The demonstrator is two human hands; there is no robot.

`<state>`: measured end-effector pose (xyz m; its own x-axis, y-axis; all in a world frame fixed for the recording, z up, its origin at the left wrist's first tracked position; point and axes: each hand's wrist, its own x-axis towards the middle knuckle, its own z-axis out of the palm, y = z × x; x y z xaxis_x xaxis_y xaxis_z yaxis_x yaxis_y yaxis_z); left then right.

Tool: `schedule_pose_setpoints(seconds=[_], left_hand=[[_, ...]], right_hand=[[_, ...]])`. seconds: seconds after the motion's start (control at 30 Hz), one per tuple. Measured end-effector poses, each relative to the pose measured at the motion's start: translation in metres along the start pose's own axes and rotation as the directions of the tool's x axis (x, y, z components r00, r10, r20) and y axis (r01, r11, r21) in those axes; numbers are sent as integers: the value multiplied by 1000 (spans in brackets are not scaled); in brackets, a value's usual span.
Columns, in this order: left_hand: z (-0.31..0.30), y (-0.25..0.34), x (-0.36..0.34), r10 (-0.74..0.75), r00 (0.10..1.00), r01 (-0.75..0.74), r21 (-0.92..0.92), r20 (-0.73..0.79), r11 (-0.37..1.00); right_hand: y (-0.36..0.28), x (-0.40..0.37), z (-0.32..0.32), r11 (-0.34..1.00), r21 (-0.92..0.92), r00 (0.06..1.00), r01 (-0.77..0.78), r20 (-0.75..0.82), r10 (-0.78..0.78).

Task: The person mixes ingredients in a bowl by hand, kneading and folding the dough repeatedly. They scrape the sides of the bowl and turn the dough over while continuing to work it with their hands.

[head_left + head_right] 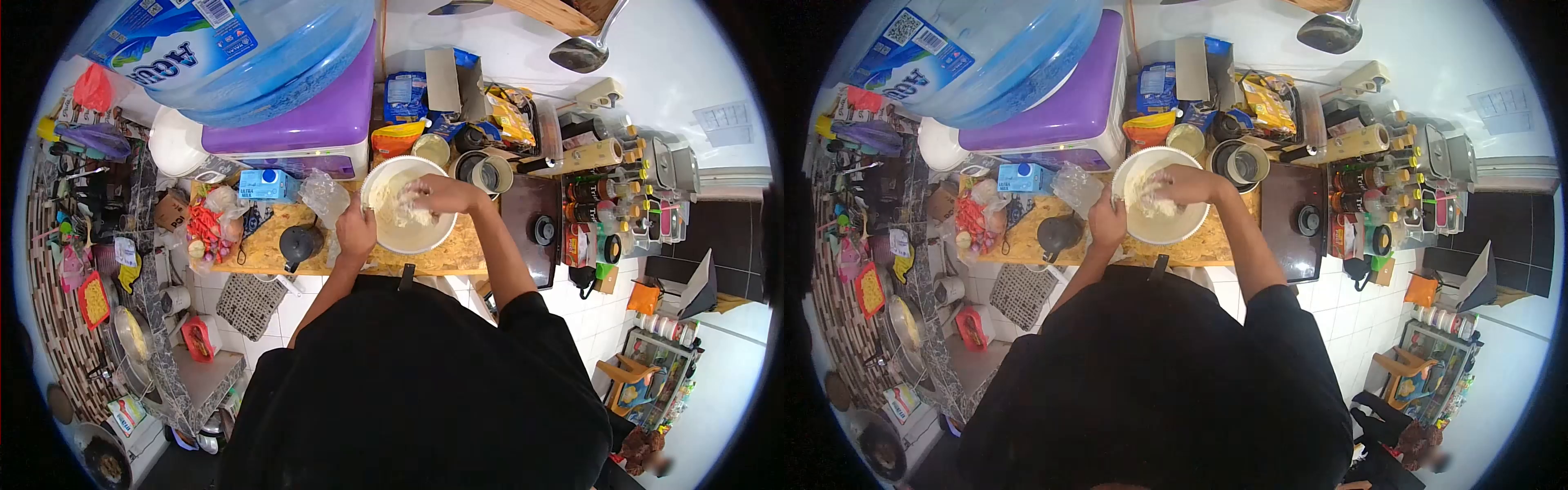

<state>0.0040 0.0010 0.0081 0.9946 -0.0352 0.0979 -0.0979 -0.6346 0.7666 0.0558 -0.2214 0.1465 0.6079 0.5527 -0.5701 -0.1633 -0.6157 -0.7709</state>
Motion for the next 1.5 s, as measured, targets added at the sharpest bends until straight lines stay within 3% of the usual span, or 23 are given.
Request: schedule_pose_setpoints(seconds=[0.07, 0.1, 0.17, 0.2, 0.23, 0.27, 0.3, 0.37, 0.47, 0.6, 0.67, 0.7, 0.77, 0.9, 0.97, 1.1, 1.17, 1.3, 1.37, 1.5], left_hand=[[-1, 0, 1, -3, 1000, 3, -26, 1, 1000], [-3, 1, 2, -2, 1000, 2, -25, 1, 1000], [-5, 7, 1, -29, 999, 30, -30, 36, 999], [-5, 9, 1, -26, 999, 27, -29, 38, 999], [-5, 11, 0, -56, 998, 57, -14, 42, 998], [-6, 13, 1, -86, 995, 86, -1, 44, 996], [-4, 10, 2, -85, 995, 85, -3, 43, 996], [0, 5, 2, 5, 1000, -5, -18, 8, 1000], [-1, 5, 2, -35, 998, 33, 36, 54, 999], [-1, 6, 2, 2, 1000, -2, 14, 23, 1000], [-1, 9, 3, -8, 1000, 8, 4, 19, 1000], [-1, 10, 2, -7, 1000, 7, 2, 21, 1000], [-2, 10, 3, -39, 998, 37, 53, 52, 998], [1, 5, 2, -39, 998, 37, 31, 49, 999], [5, -2, 1, 33, 999, -33, 10, 2, 999], [-7, 16, 3, -47, 998, 48, -46, 41, 998], [-6, 15, 2, -47, 998, 47, -22, 30, 999], [-6, 11, 3, -57, 997, 58, -16, 58, 998], [-2, 5, 2, 43, 999, -42, -31, 22, 999], [0, 5, 3, -19, 998, 18, 19, 61, 1000]], right_hand=[[52, 31, 10, 896, 443, 999, -20, -17, 30], [88, 56, 24, 896, 444, 999, -19, -18, 30], [134, 98, 51, 611, 770, 974, -185, 61, 219], [131, 104, 56, 609, 772, 974, -183, 59, 218], [127, 109, 64, 851, 453, 933, -266, -101, 346], [123, 113, 69, 921, 66, 873, -385, -299, 386], [120, 112, 72, 921, 65, 872, -385, -301, 386], [116, 105, 78, 910, -296, 876, -290, -466, 127], [99, 93, 83, 895, -292, 886, -336, -420, 195], [93, 87, 85, 858, -384, 893, -342, -416, 170], [107, 89, 81, 864, -471, 946, -179, -322, 21], [106, 86, 76, 864, -470, 946, -182, -324, 23], [103, 83, 64, 868, -477, 986, -134, -151, 69], [51, 54, 43, 838, -529, 991, -130, -103, 89], [32, 43, 35, 825, -558, 995, -88, -82, 51], [2, 21, 29, 840, -541, 992, -45, -127, -29], [-8, 16, 25, 813, -571, 993, -114, -100, 69], [-15, -2, 16, 811, -570, 988, -130, -144, 57], [-9, -6, 10, 812, -584, 968, -1, -204, -146], [-13, -4, 4, 841, -539, 948, -38, -285, -140]])
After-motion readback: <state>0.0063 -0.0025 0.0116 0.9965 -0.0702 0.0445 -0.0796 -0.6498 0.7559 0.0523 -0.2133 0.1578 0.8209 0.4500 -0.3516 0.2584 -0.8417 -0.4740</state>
